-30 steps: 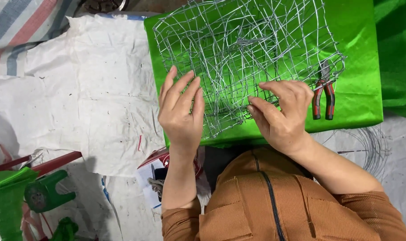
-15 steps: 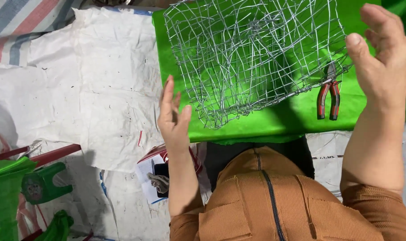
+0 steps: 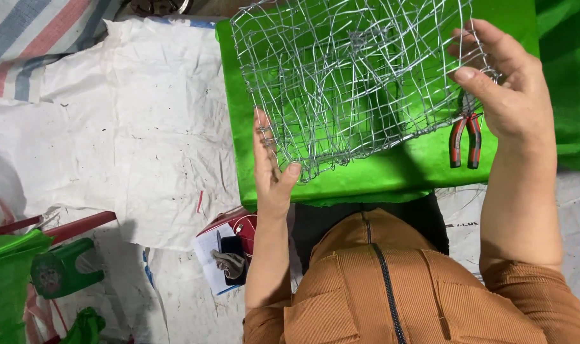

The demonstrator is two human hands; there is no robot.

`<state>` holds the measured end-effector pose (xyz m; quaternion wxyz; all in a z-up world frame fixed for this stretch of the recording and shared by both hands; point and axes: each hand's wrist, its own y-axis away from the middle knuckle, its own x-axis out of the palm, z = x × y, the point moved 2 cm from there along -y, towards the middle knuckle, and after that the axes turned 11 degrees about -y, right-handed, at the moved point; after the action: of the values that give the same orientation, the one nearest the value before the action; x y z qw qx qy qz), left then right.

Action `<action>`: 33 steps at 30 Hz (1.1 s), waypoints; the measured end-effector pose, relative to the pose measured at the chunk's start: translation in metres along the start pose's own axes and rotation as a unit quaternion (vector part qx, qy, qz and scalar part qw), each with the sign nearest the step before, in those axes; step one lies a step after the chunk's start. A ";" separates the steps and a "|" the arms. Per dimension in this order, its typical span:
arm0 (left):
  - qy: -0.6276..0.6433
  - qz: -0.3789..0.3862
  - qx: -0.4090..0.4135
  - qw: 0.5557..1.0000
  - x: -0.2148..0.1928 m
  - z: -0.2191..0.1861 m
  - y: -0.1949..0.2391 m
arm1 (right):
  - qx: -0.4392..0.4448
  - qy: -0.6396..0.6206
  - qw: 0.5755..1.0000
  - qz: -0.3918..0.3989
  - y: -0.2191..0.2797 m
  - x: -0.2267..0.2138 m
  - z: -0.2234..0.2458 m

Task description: Assembling a metal wire cage by manually twisting wire mesh joints and using pliers to secure the structure.

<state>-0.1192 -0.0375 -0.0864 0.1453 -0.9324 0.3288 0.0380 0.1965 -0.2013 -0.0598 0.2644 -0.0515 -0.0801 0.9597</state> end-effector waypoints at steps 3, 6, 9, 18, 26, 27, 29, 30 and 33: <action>0.023 -0.029 -0.007 0.999 -0.002 -0.007 0.004 | 0.011 -0.065 0.998 -0.025 0.019 -0.003 -0.001; 0.010 -0.074 0.006 0.997 -0.004 -0.005 0.008 | -0.025 -0.083 0.996 -0.021 0.032 0.002 0.019; 0.049 -0.074 0.049 0.995 -0.005 -0.018 0.003 | -0.027 -0.105 0.992 -0.057 0.045 0.002 0.025; 0.101 -0.085 0.075 0.988 -0.042 0.040 -0.001 | -0.039 -0.110 0.990 -0.074 0.083 0.006 0.026; 0.058 -0.105 0.191 0.974 -0.002 0.003 -0.016 | -0.055 -0.189 0.975 -0.101 0.087 -0.003 -0.005; 0.035 -0.123 0.203 0.971 0.004 0.005 -0.013 | -0.056 -0.203 0.971 -0.114 0.086 -0.007 -0.013; 0.025 -0.131 0.200 0.971 0.013 0.013 -0.004 | -0.044 -0.202 0.969 -0.139 0.080 -0.005 -0.017; 0.015 -0.142 0.198 0.970 0.017 0.017 -0.001 | -0.034 -0.200 0.966 -0.162 0.075 -0.005 -0.019; -0.029 -0.148 0.191 0.970 0.019 0.027 0.005 | -0.037 -0.183 0.973 -0.139 0.071 0.001 -0.023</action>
<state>-0.1066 -0.0444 -0.1160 0.3344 -0.9241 0.1835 -0.0207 0.1635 -0.2582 -0.0957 0.3742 0.1264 -0.1690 0.9030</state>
